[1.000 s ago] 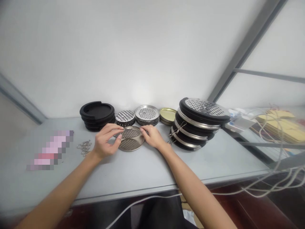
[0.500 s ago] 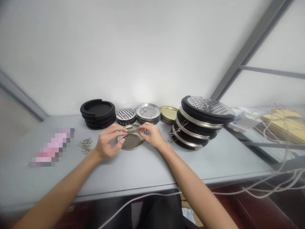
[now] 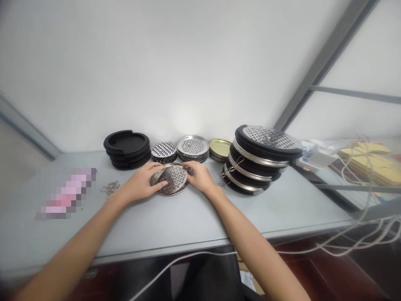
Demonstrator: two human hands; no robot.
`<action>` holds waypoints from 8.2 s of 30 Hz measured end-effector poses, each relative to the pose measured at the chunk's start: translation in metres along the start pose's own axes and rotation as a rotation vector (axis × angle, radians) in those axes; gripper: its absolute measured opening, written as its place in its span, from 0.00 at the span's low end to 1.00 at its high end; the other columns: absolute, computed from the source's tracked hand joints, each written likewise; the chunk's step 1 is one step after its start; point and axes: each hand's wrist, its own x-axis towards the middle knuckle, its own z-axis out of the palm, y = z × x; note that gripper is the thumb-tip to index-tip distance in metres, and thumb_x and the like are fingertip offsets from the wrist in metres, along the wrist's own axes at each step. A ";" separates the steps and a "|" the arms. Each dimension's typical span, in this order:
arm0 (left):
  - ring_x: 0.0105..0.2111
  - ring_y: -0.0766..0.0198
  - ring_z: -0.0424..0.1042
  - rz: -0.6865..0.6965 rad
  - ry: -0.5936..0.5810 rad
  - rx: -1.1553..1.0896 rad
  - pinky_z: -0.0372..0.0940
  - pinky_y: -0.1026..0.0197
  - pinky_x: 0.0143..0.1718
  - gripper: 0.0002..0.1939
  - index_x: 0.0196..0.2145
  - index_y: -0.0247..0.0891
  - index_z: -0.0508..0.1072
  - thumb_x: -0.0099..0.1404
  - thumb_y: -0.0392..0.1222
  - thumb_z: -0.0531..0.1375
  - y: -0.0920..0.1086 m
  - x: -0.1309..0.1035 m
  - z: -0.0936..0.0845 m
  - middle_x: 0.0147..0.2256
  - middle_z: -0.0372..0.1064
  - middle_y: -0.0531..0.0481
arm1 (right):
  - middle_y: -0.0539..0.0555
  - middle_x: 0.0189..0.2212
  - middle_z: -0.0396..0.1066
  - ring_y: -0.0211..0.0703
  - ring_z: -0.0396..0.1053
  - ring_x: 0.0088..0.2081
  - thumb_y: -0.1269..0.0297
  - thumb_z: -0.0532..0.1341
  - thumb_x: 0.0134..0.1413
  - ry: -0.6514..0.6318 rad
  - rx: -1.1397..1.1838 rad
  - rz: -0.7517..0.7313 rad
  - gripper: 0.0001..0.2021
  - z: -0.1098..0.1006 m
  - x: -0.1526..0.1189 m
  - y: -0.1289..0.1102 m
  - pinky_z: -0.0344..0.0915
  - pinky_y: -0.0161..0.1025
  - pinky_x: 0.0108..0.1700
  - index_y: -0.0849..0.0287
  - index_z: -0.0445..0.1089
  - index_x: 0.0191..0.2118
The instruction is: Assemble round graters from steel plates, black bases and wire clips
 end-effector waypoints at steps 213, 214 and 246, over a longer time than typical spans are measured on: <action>0.65 0.44 0.51 -0.022 -0.370 -0.092 0.53 0.46 0.63 0.53 0.65 0.40 0.57 0.49 0.68 0.66 -0.005 -0.004 0.010 0.64 0.55 0.40 | 0.59 0.48 0.74 0.51 0.69 0.50 0.57 0.50 0.66 -0.131 -0.124 0.045 0.19 0.012 -0.004 0.002 0.62 0.49 0.56 0.58 0.78 0.43; 0.65 0.44 0.51 -0.020 -0.372 -0.093 0.53 0.46 0.63 0.52 0.65 0.39 0.57 0.49 0.68 0.66 -0.004 -0.004 0.010 0.64 0.55 0.39 | 0.60 0.48 0.74 0.52 0.69 0.50 0.57 0.50 0.66 -0.136 -0.128 0.050 0.19 0.012 -0.004 0.002 0.62 0.49 0.56 0.58 0.78 0.43; 0.65 0.44 0.51 -0.029 -0.388 -0.077 0.52 0.46 0.63 0.50 0.64 0.38 0.60 0.50 0.67 0.65 -0.001 -0.003 0.006 0.64 0.56 0.39 | 0.61 0.49 0.72 0.51 0.68 0.52 0.57 0.51 0.65 -0.076 -0.113 0.063 0.19 0.009 -0.004 -0.005 0.62 0.48 0.57 0.60 0.77 0.44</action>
